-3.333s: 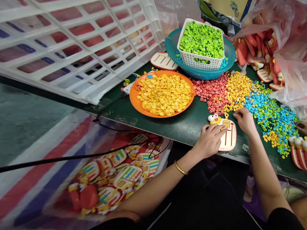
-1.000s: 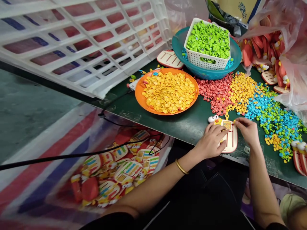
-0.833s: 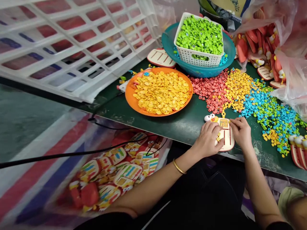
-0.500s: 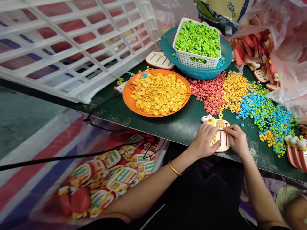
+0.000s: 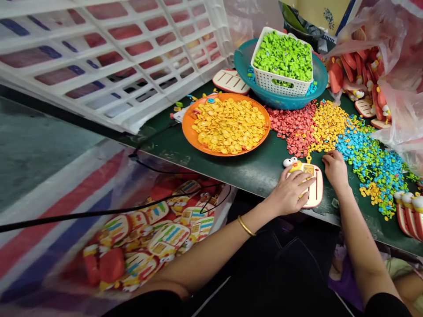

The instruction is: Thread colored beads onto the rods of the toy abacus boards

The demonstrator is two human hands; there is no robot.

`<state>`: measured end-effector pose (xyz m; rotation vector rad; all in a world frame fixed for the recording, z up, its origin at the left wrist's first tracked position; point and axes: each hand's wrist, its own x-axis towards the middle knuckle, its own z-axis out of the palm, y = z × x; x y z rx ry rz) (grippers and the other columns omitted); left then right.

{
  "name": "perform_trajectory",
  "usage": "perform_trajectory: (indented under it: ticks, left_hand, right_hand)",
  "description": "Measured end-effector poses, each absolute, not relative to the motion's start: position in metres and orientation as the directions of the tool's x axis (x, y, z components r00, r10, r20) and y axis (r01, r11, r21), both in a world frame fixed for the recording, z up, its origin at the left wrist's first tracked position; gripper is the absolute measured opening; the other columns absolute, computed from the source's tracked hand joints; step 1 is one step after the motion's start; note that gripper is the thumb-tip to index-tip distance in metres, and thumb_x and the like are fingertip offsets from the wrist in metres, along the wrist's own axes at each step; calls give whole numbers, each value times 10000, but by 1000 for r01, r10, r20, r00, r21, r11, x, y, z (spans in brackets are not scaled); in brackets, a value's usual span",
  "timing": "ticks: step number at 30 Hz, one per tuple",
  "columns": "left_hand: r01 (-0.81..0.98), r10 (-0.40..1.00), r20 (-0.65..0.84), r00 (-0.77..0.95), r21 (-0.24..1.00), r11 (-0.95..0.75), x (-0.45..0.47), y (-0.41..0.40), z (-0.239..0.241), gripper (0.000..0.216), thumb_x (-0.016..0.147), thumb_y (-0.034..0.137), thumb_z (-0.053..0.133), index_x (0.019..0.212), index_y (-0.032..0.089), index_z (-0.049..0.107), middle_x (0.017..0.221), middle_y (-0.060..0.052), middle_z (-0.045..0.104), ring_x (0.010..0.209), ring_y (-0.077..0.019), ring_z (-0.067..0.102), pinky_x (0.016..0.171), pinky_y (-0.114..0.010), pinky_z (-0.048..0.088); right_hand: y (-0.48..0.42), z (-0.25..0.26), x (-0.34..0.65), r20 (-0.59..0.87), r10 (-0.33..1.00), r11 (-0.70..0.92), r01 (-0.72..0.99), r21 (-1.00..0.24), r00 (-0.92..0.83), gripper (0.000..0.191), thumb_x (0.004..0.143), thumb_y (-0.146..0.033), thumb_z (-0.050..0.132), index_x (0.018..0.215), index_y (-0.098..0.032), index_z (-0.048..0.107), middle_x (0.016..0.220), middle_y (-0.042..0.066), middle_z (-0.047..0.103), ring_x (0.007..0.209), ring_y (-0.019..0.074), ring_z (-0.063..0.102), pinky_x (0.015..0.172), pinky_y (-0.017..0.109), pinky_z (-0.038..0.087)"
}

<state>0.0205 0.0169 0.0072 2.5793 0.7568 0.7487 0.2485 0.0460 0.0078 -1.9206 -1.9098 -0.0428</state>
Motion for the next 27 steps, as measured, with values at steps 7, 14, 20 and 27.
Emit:
perform_trajectory:
  ticks: [7,14,20,27]
  left_hand:
    - [425,677,421,604,548,-720,20,15,6,440,899,362,535,1278,149,603,1197,-133,602,1159,-295,521,1110,-502,357]
    - [420,646,407,646,517,-746,18,14,6,365,936,302,505,1274,241,629,1296,-79,612,1200,-276,507,1147,-531,302]
    - [411,687,484,542,560,-719,20,12,3,308,902,276,529,1163,182,662,1181,-112,644,1117,-266,569,1127,-526,368]
    - [435,706,455,543,567,-700,19,12,4,266,893,304,527,1097,159,620,1124,-130,617,1090,-285,556,1099,-544,400]
  right_hand:
    - [28,11,246,377,918,83,868,-489,125,210,921,-247,532,912,-207,738,1012,105,641,948,236,593,850,382,502]
    - [9,15,218,222,944,29,607,-794,245,183,863,-351,633,868,-231,772,916,46,639,877,188,626,807,335,513]
    - [7,20,212,256,941,48,660,-750,222,200,896,-293,560,898,-224,747,897,46,637,865,185,620,800,330,500]
    - [3,23,200,273,940,44,722,-691,203,172,906,-257,509,828,-209,654,888,57,620,855,194,601,794,332,498]
